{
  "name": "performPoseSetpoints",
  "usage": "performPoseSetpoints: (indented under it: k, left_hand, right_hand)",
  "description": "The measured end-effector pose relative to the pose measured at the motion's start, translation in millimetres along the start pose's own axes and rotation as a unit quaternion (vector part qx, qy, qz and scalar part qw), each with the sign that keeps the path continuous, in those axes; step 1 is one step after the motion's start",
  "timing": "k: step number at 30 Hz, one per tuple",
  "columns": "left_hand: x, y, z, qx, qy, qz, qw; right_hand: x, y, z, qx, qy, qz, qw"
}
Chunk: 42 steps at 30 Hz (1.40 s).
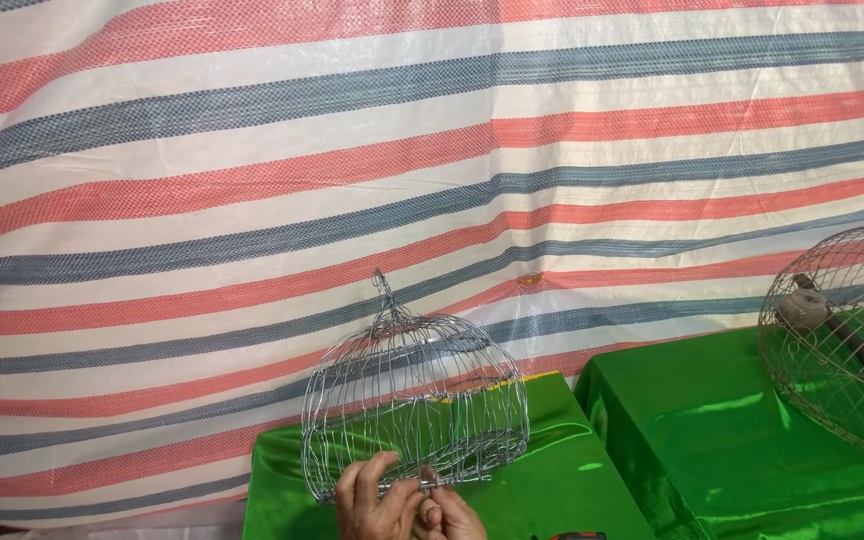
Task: Constructing and shaping a wire base for a birdcage using hands and pliers.
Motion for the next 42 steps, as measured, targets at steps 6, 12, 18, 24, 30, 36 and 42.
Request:
performPoseSetpoints:
  k: [6,12,18,24,30,36,42]
  left_hand:
    - [7.6,0.9,4.8,0.026,-0.06,-0.048,0.997]
    - [44.0,67.3,32.1,0.125,0.0,0.121,0.985]
    - [118.8,92.1,30.8,0.096,-0.091,0.104,0.986]
    - [191.3,61.0,7.9,0.016,-0.004,0.088,0.996]
    - [176.4,48.8,-7.5,-0.019,0.034,0.112,0.993]
    - [24.3,52.1,16.3,-0.112,-0.029,-0.026,0.993]
    - [25.1,52.8,16.5,0.011,-0.032,-0.007,0.999]
  right_hand:
    - [-15.3,-11.0,-2.2,-0.013,0.053,0.066,0.996]
    - [-14.0,-6.3,5.6,0.038,0.06,0.136,0.988]
    - [19.2,21.6,12.1,-0.107,0.173,0.03,0.979]
    - [-14.8,-12.1,28.1,-0.077,0.039,0.078,0.993]
    - [-34.9,-44.8,16.3,-0.084,0.054,0.1,0.99]
    - [-22.4,-28.0,11.3,-0.052,0.016,0.088,0.995]
    - [-23.6,-36.4,21.2,-0.13,0.033,0.042,0.99]
Point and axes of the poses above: each hand's wrist, its own x-axis towards the middle knuckle, its own y-axis out of the back of the hand, z = x × y, the point moved 9 cm from there along x, towards the middle knuckle, and after that the axes turned 14 degrees about x, right-handed, at the moved point
